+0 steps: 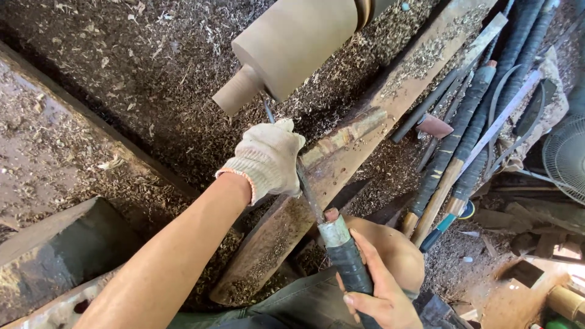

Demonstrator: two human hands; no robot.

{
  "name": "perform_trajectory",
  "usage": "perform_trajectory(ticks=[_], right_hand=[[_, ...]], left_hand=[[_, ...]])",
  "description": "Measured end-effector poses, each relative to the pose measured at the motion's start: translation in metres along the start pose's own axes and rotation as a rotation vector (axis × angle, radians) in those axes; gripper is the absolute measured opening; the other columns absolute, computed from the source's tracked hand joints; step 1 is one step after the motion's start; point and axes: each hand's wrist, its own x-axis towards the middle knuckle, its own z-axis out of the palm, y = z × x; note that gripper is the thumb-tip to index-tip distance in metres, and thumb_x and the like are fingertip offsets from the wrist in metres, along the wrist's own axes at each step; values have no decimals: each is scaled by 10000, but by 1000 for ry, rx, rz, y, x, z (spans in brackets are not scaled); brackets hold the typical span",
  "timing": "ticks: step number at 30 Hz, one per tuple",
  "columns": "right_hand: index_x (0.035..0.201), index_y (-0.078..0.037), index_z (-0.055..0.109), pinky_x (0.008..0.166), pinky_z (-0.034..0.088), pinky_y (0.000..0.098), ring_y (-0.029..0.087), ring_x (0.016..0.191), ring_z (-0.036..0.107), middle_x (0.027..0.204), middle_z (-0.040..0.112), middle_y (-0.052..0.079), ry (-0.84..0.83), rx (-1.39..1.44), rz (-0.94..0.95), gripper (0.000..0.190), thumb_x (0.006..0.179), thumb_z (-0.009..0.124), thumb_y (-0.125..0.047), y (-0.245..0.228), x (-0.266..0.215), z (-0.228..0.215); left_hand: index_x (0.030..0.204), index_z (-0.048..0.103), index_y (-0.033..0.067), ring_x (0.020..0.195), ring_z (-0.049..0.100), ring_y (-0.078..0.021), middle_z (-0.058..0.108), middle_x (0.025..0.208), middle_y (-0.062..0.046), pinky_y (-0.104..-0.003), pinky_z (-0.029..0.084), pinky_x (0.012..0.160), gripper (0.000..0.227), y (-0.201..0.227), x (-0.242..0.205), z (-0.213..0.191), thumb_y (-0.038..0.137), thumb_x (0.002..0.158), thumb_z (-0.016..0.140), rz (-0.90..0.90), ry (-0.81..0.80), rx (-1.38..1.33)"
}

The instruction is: Using a chisel to shape wood on a spinning lathe and measuring with a tape measure.

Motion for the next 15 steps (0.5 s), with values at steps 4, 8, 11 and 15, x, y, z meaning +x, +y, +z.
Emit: perform_trajectory(ticks=[4,8,11,15], right_hand=[[1648,-187,79,553,547,296,163,649,617,1015,609,165,-36,-46,2,1097,781,725,0,-5,0,-12],[1634,-173,60,567,551,291,163,653,629,1032,615,159,-112,-129,-3,1064,810,715,-11,-14,1,-25],[1622,-140,96,567,566,285,157,653,655,1046,632,146,-148,-296,-86,1022,816,718,-42,-31,7,-30],[1622,-136,183,539,589,282,151,636,693,1056,661,126,-86,-528,-182,1025,764,741,-90,-40,6,-27]], left_hand=[[1062,712,137,1050,662,-345,617,1129,-142,-453,557,897,603,0,-3,-1,421,569,912,-8,29,-21],[1066,711,143,1042,668,-350,621,1136,-142,-455,560,895,605,1,-4,-1,425,569,909,-50,14,-59],[1062,715,147,1036,670,-354,625,1133,-147,-455,562,890,589,-1,-6,1,415,572,903,-64,34,-74],[1060,719,152,1013,681,-353,638,1111,-152,-448,569,884,545,2,-6,-1,403,605,882,-78,8,-67]])
